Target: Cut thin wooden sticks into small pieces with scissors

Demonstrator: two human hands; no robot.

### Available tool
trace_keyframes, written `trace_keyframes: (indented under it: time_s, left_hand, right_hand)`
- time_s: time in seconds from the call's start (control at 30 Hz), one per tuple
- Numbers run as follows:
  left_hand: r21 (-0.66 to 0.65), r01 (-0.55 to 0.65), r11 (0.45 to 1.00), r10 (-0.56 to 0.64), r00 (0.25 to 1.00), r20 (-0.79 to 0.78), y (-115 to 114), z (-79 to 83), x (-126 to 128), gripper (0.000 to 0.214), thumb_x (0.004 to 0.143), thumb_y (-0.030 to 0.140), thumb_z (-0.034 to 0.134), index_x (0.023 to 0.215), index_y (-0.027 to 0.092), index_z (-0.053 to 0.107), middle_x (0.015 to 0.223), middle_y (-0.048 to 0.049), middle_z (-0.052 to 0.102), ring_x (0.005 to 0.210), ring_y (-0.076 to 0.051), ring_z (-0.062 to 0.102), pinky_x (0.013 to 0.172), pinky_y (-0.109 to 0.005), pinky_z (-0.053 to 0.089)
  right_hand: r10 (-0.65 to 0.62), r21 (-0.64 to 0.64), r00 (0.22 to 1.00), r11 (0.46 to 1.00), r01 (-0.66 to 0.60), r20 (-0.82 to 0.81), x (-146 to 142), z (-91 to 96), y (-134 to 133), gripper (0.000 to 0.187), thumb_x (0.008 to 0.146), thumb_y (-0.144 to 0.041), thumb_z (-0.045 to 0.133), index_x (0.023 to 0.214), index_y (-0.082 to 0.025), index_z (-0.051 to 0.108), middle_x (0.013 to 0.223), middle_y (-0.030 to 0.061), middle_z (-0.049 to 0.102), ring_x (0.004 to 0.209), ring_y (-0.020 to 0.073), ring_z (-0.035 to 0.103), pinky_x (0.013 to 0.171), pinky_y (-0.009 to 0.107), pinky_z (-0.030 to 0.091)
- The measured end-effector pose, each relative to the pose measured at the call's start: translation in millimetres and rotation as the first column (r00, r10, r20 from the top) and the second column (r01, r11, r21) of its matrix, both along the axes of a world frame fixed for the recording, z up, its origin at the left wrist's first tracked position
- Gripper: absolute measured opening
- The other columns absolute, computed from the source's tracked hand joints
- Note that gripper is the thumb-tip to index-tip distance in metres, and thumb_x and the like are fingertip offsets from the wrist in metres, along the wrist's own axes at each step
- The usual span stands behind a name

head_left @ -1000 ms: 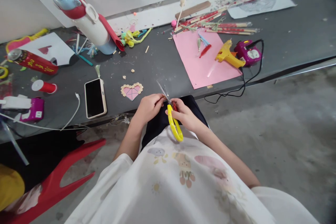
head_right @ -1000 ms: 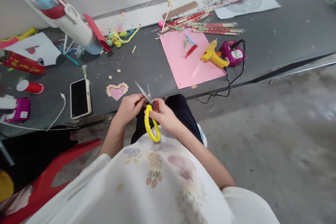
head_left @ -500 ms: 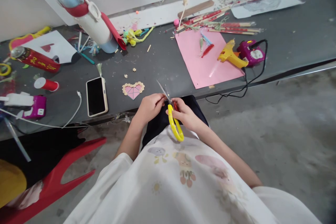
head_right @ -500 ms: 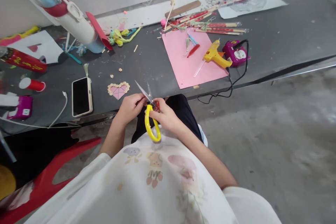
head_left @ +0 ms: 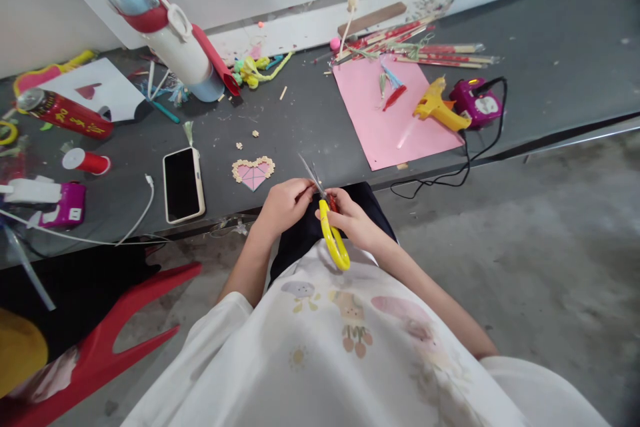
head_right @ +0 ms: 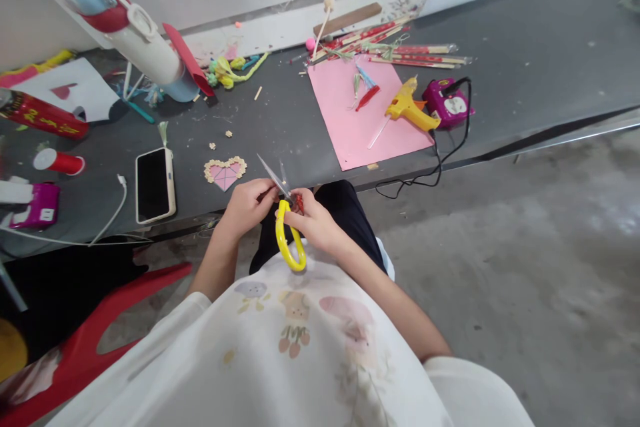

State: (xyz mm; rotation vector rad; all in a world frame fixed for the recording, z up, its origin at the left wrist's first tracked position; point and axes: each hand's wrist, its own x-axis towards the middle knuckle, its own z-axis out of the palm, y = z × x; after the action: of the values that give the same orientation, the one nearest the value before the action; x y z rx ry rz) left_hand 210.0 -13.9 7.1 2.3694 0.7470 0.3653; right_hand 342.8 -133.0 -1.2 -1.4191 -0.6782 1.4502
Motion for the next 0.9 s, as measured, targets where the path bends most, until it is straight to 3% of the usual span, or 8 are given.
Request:
trace_keyframes:
  time_s: [0.23, 0.4, 0.63, 0.9]
  left_hand:
    - [0.0, 0.003, 1.0, -0.003, 1.0, -0.007, 0.0, 1.4, 1.0, 0.029, 0.093, 0.03, 0.041, 0.092, 0.016, 0.067, 0.079, -0.0048, 0.069, 0.072, -0.014, 0.061, 0.071, -0.025, 0.046]
    - [0.029, -0.082, 0.996, 0.081, 0.997, 0.012, 5.5, -0.5, -1.4, 0.027, 0.092, 0.03, 0.043, 0.096, 0.016, 0.066, 0.079, -0.0049, 0.069, 0.074, -0.015, 0.062, 0.071, -0.026, 0.046]
    - [0.02, -0.064, 0.998, 0.065, 0.998, -0.008, 7.7, 1.9, -3.0, 0.026, 0.091, 0.029, 0.044, 0.091, 0.016, 0.067, 0.078, -0.0051, 0.069, 0.074, -0.015, 0.062, 0.073, -0.027, 0.047]
    - [0.013, -0.058, 0.998, 0.059, 0.998, -0.012, 7.7, 1.8, -1.5, 0.026, 0.091, 0.029, 0.044, 0.093, 0.017, 0.067, 0.078, -0.0046, 0.069, 0.073, -0.015, 0.062, 0.073, -0.027, 0.047]
  right_hand:
    - [-0.018, -0.009, 0.999, 1.0, 0.017, -0.038, -0.1, 1.9, 0.8, 0.045, 0.072, -0.026, 0.067, 0.111, -0.021, 0.046, 0.084, -0.0035, 0.054, 0.072, 0.0112, 0.051, 0.067, 0.025, 0.041]
    - [-0.031, -0.053, 0.99, 0.998, 0.024, -0.136, -1.0, 4.9, 1.5, 0.05, 0.067, -0.031, 0.072, 0.11, -0.02, 0.048, 0.08, -0.0038, 0.052, 0.068, 0.0108, 0.051, 0.061, 0.025, 0.04]
    - [-0.018, -0.054, 0.992, 0.998, 0.011, -0.126, -2.2, 4.6, 1.3, 0.051, 0.068, -0.03, 0.072, 0.112, -0.02, 0.047, 0.079, -0.0042, 0.052, 0.063, 0.0087, 0.047, 0.054, 0.023, 0.036]
    - [-0.022, -0.042, 0.992, 0.999, 0.017, -0.122, -1.8, 1.2, 0.3, 0.05, 0.068, -0.031, 0.073, 0.11, -0.021, 0.048, 0.079, -0.0042, 0.052, 0.065, 0.0095, 0.049, 0.058, 0.024, 0.039]
